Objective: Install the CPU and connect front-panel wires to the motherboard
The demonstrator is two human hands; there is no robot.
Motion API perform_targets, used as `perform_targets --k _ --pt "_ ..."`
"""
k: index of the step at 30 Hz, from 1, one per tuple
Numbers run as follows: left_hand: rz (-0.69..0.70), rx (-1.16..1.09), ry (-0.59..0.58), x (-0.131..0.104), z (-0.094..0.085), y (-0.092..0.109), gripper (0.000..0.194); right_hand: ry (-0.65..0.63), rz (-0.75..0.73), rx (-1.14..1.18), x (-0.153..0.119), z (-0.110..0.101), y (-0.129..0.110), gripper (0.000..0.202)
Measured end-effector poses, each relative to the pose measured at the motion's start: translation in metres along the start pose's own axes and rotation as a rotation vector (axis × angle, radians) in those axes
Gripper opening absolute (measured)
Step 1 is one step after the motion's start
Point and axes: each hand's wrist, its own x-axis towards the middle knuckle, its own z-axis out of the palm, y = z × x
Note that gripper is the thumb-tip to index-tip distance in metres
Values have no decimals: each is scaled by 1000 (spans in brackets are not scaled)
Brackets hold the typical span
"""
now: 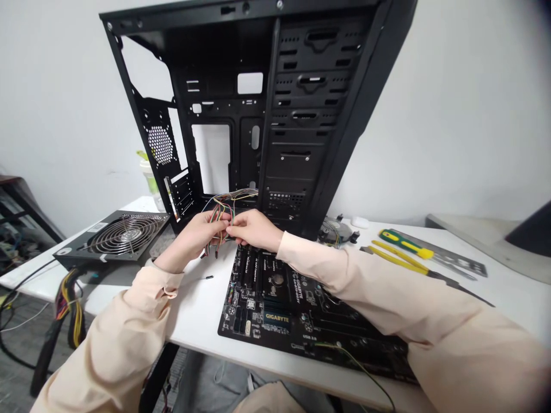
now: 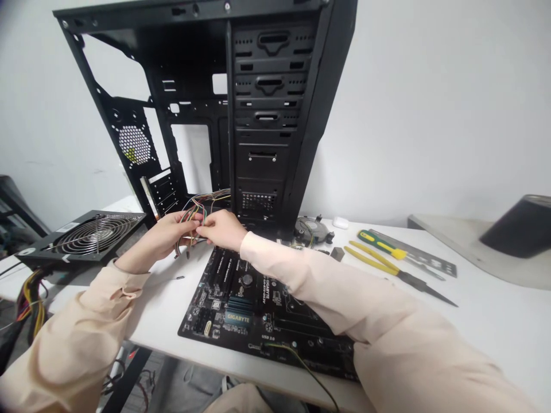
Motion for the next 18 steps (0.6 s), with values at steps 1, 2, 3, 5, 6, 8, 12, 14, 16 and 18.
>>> perform_targets --k 1,2,3,5,6,8,12,14,16,18 --pt "-4 -1 1 0 1 1 12 5 15 26 -1 0 -2 18" --pt "-6 -1 0 -1 1 1 11 7 31 53 -2 -1 -4 18" --pt "-6 0 -2 -1 2 2 11 6 48 80 -3 -2 -7 18" --pt "-4 6 -8 -2 2 3 9 -3 81 131 -5 -4 -11 21" --pt "-3 10 -9 -2 2 3 9 -9 97 154 -6 -6 -12 22" --pt "-5 16 -1 -2 2 4 10 -18 126 191 -8 -9 -14 25" --pt "-28 25 19 -2 1 4 14 -29 172 212 -8 -13 -13 23" --pt "-47 31 7 -3 2 4 14 -30 177 187 -8 -12 -10 22" --pt "-69 43 -22 -3 2 4 13 -30 165 131 -7 -11 -6 24" --pt "-89 58 -49 -4 2 3 9 -10 125 50 -5 -11 -2 24"
